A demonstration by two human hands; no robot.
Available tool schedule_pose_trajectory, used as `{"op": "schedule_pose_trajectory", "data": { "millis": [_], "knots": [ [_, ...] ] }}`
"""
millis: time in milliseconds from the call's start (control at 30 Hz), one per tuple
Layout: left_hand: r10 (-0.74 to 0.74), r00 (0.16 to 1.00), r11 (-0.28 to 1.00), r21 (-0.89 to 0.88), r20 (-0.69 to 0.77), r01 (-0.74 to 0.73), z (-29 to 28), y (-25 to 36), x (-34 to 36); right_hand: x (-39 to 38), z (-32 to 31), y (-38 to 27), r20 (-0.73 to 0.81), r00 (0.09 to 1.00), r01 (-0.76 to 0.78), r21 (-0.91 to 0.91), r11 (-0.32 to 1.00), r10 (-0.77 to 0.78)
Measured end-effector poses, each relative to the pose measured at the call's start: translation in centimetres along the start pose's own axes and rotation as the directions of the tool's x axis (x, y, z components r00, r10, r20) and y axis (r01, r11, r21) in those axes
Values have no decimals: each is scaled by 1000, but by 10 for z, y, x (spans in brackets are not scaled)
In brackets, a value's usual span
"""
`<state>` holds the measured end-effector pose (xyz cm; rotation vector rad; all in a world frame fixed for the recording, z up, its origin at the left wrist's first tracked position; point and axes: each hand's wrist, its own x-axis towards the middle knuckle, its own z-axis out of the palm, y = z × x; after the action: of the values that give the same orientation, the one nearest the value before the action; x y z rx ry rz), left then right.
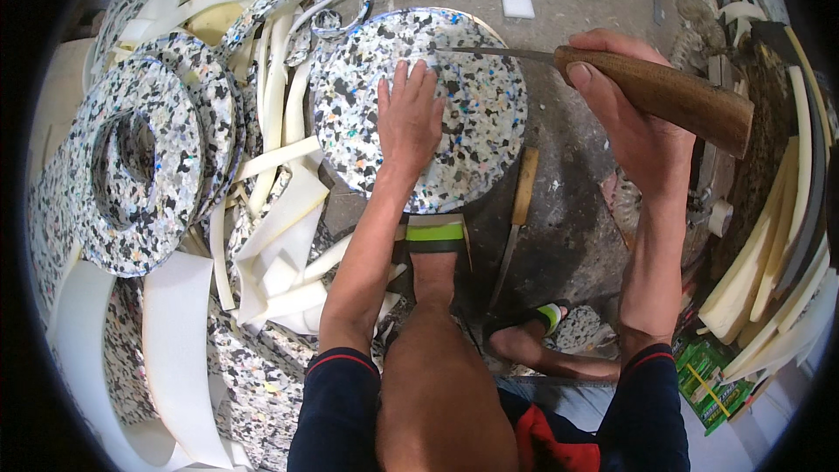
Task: The person uses a chisel to carve and shape the edges of circular composite discs made of recycled material. They hold each disc with one hand and repeatedly strike the chisel with the other to remove material, then rotate the disc to work on different sections.
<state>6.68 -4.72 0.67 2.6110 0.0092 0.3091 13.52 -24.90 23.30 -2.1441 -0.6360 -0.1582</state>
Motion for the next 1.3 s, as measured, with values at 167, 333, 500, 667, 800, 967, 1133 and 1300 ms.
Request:
{"op": "schedule_pose_trajectory", "data": {
  "millis": [167, 333, 500, 667, 800, 967, 1133, 1300],
  "knots": [
    [18, 999, 1000, -24, -40, -19, 2, -2, -1, 1, 2, -2, 18, 999, -33, 12, 999, 33],
    [15, 999, 1000, -21, -46, -16, 3, -3, -2, 3, 4, -2, 18, 996, -87, 78, 993, 85],
    [3, 999, 1000, -20, -50, -4, 3, -1, -1, 4, 3, -2, 52, 997, -49, 22, 999, 48],
    [3, 999, 1000, -23, -48, -4, 3, -1, -2, 6, 3, -5, 56, 997, -62, 70, 996, 58],
    [3, 998, 1000, -29, -56, -4, 3, -2, -1, 6, 5, -10, 55, 994, -101, 118, 988, 95],
    [-3, 998, 999, -32, -59, 1, 2, 0, -1, 5, 4, -12, 75, 990, -124, 24, 992, 122],
    [-3, 998, 999, -44, -64, 0, 3, -1, -1, 10, 1, -14, 142, 987, -76, -10, 997, 77],
    [10, 997, 999, -35, -76, -13, 4, -1, -1, 25, 10, -18, 225, 974, 2, -51, 999, 10]
  ]
}}
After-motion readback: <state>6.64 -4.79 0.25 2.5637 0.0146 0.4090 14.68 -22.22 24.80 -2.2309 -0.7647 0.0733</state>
